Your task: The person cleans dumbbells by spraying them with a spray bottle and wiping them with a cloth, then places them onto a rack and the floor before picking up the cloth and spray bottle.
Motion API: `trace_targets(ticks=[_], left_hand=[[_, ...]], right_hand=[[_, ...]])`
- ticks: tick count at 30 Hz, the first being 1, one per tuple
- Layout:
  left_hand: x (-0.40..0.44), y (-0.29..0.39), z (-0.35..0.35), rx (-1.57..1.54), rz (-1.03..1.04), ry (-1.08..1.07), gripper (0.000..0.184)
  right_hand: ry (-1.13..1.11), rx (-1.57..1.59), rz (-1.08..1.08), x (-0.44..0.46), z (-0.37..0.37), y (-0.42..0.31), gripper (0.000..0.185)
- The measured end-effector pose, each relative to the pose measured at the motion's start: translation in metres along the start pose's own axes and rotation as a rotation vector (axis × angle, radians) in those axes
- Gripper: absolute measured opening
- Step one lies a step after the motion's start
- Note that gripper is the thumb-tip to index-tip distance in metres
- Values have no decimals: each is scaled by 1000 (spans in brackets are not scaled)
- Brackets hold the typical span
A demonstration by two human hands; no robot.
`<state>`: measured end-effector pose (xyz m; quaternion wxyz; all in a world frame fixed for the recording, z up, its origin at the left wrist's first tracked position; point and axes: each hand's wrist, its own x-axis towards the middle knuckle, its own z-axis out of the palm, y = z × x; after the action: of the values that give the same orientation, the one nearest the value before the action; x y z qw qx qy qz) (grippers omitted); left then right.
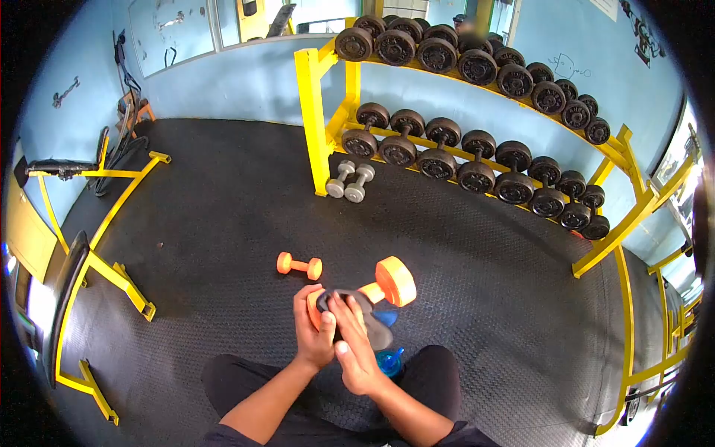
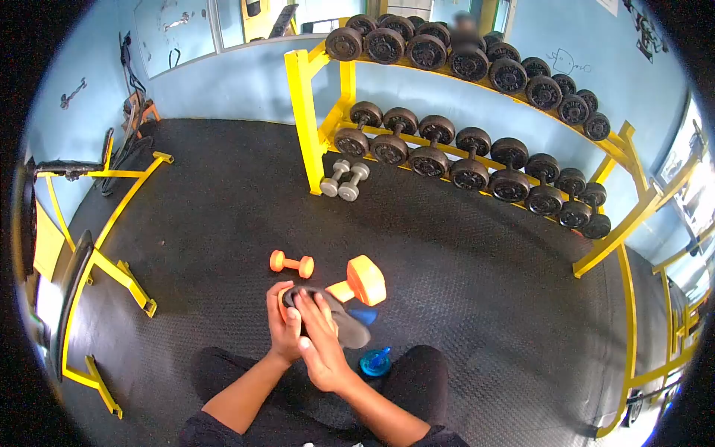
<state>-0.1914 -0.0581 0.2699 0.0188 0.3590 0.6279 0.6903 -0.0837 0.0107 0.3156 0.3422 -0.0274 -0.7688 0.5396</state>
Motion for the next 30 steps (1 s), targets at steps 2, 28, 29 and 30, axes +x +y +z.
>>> trace_targets(ticks=[2, 28, 29, 30], left_hand=[[0, 24, 9, -243, -217, 12, 52], [-1, 35, 22, 343, 459, -137, 87], [0, 29, 20, 346, 494, -133, 88], [3, 26, 15, 425, 552, -154, 89]], right_hand=[[141, 90, 15, -15, 6, 6, 56], [597, 718, 696, 2, -21, -4, 20], [502, 713, 729, -2, -25, -1, 24], [434, 785, 768, -6, -28, 2, 27]])
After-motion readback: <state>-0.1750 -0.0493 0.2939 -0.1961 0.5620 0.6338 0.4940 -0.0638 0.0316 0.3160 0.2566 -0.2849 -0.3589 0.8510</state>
